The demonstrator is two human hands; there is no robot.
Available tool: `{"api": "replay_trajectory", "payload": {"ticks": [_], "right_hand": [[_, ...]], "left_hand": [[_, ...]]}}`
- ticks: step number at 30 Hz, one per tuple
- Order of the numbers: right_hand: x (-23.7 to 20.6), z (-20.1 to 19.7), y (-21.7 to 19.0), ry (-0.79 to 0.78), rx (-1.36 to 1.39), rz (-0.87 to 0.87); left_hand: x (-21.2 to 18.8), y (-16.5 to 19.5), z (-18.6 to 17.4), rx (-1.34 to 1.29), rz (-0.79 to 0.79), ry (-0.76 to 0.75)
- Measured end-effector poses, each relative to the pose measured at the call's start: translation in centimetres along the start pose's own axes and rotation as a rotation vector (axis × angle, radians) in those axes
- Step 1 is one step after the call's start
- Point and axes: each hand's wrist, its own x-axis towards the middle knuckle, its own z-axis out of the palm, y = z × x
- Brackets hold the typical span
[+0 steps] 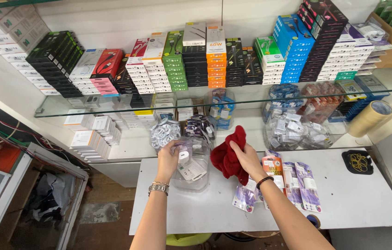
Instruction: The person wipes packaged phone accessories, including charging cables and adapters, with a red cloth one at a time and places the cleaned packages into clear plastic containers on the counter. They occasionally rearrange the packages and reposition the containers while working through the items.
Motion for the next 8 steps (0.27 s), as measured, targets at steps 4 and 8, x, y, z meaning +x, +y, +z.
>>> {"api": "replay_trajectory", "payload": {"ticks": [4,8], "right_hand": [[0.4,1.2,2.0,0.036,-0.001,0.007],[0.5,3.6,7.0,-0.247,-0.447,0.070]], "left_hand": [[0.3,1.3,-1.2,0.075,0.008,0.035],[1.0,4.0,-2.4,0.077,0.001,-0.008]]}}
